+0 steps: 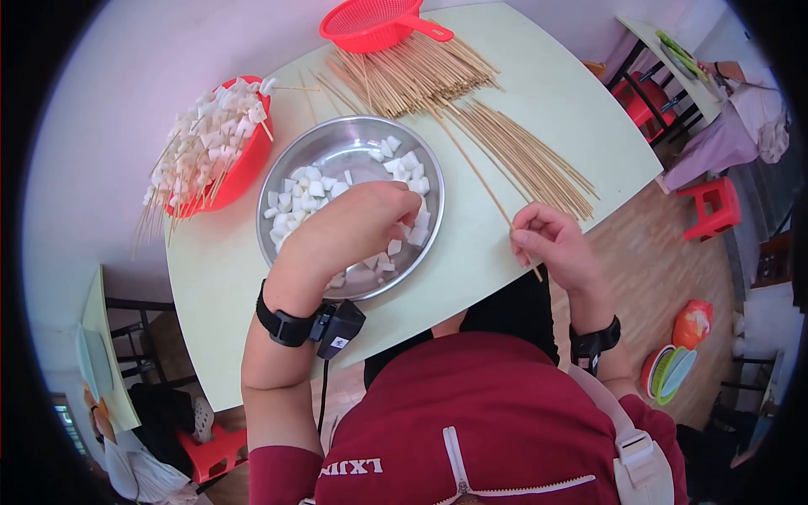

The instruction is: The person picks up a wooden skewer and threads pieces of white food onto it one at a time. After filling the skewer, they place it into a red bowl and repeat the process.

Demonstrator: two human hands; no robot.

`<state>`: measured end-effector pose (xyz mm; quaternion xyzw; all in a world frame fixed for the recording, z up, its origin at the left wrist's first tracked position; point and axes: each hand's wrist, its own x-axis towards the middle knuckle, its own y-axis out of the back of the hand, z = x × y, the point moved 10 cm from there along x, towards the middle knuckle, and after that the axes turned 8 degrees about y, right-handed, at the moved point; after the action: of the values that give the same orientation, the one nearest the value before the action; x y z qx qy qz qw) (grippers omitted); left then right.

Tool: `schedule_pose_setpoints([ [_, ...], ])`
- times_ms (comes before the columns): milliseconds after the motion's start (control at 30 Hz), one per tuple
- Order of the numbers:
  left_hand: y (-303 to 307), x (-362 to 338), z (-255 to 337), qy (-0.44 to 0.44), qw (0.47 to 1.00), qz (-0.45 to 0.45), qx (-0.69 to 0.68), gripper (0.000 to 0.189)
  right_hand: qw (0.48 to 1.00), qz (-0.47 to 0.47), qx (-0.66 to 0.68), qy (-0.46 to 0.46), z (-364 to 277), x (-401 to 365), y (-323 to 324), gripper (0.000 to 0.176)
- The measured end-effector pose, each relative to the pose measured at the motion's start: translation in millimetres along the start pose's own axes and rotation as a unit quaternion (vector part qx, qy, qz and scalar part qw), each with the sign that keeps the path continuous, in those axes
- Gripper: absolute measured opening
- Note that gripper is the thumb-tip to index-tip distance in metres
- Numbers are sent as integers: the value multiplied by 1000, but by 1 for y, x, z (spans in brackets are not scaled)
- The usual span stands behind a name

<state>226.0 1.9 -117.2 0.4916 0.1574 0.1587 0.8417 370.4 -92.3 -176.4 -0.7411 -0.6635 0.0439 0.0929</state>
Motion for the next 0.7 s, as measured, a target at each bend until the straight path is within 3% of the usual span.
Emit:
schedule_pose_setpoints([
  [100,4,1,-5,44,998,-31,-13,15,997,-13,74,-19,14,0,-20,9],
  [333,79,-28,-9,37,982,144,-119,14,995,-10,96,2,15,5,-41,15],
  [433,122,-56,-40,102,904,332,-250,13,996,3,79,27,10,6,-45,25],
  [467,129,-61,-40,100,900,348,-244,13,996,-12,75,36,5,6,-50,25],
  [533,149,-80,-46,56,831,423,-358,11,998,-30,5,47,-4,8,-57,27],
  [700,167,-102,-49,22,782,462,-418,17,989,-93,-30,113,-34,16,-80,30],
])
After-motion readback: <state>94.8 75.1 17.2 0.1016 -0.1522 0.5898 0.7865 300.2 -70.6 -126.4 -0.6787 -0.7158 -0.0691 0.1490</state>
